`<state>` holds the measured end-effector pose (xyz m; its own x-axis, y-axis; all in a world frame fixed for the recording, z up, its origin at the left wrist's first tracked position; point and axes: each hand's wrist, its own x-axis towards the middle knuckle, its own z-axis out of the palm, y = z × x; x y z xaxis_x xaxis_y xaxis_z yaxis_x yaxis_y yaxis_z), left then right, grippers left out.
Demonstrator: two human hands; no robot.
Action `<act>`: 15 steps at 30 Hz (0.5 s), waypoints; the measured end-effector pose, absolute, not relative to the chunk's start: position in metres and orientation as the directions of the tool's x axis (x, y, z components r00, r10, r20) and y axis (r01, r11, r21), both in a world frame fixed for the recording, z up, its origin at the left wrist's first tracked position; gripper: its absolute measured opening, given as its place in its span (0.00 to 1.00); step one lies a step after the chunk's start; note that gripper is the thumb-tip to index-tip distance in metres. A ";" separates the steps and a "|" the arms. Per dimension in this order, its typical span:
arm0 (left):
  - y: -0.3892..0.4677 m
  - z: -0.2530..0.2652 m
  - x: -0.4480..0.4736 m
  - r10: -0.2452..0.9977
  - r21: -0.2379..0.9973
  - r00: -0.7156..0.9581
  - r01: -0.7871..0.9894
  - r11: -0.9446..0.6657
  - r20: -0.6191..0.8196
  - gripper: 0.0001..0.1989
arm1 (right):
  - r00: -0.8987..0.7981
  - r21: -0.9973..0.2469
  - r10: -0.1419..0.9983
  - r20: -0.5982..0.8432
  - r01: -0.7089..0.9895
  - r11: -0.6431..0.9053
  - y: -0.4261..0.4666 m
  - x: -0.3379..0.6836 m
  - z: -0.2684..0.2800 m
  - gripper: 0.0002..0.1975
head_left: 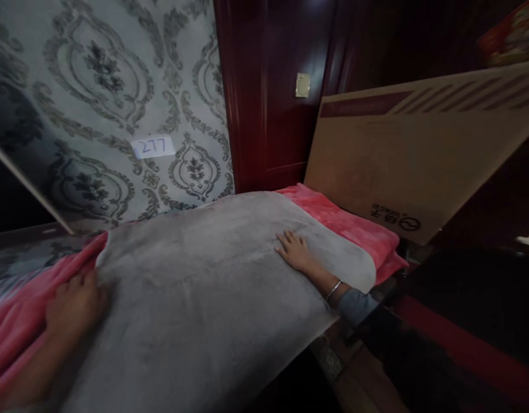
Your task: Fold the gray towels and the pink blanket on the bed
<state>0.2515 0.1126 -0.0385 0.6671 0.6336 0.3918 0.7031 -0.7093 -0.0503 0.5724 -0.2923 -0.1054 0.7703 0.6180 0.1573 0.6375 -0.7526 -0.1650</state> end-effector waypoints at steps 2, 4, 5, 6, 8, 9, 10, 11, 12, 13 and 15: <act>0.091 -0.049 0.264 0.483 -0.107 0.804 0.546 -0.831 0.347 0.37 | 0.667 -0.176 0.729 0.154 0.745 -0.644 -0.286 0.571 -0.103 0.31; 0.071 -0.067 0.276 0.366 -0.112 0.897 0.402 -0.909 0.249 0.36 | 0.536 -0.165 0.831 0.151 0.842 -0.514 -0.283 0.578 -0.102 0.31; 0.063 -0.077 0.279 0.343 -0.107 0.916 0.370 -0.923 0.211 0.35 | 0.506 -0.156 0.851 0.142 0.860 -0.486 -0.286 0.585 -0.103 0.30; 0.058 -0.087 0.281 0.342 -0.102 0.919 0.366 -0.925 0.194 0.35 | 0.514 -0.147 0.848 0.131 0.856 -0.496 -0.291 0.595 -0.103 0.30; 0.055 -0.102 0.281 0.357 -0.098 0.912 0.381 -0.919 0.201 0.36 | 0.638 -0.138 0.764 0.100 0.769 -0.624 -0.311 0.621 -0.103 0.30; 0.057 -0.107 0.279 0.360 -0.098 0.909 0.386 -0.917 0.212 0.37 | 0.727 -0.143 0.682 0.085 0.686 -0.714 -0.323 0.635 -0.103 0.30; 0.059 -0.110 0.278 0.360 -0.099 0.906 0.388 -0.916 0.223 0.37 | 0.809 -0.158 0.583 0.067 0.586 -0.795 -0.337 0.649 -0.103 0.30; 0.061 -0.111 0.276 0.361 -0.101 0.903 0.391 -0.915 0.233 0.36 | 0.870 -0.181 0.491 0.049 0.491 -0.852 -0.349 0.662 -0.102 0.30; 0.063 -0.111 0.275 0.363 -0.103 0.900 0.396 -0.913 0.241 0.36 | 0.906 -0.198 0.422 0.035 0.420 -0.886 -0.359 0.673 -0.102 0.30; 0.064 -0.111 0.274 0.365 -0.105 0.898 0.399 -0.911 0.247 0.36 | 0.927 -0.215 0.373 0.023 0.369 -0.904 -0.367 0.683 -0.101 0.30; 0.065 -0.110 0.274 0.365 -0.108 0.893 0.404 -0.909 0.263 0.36 | 0.940 -0.242 0.340 0.018 0.334 -0.911 -0.372 0.698 -0.098 0.29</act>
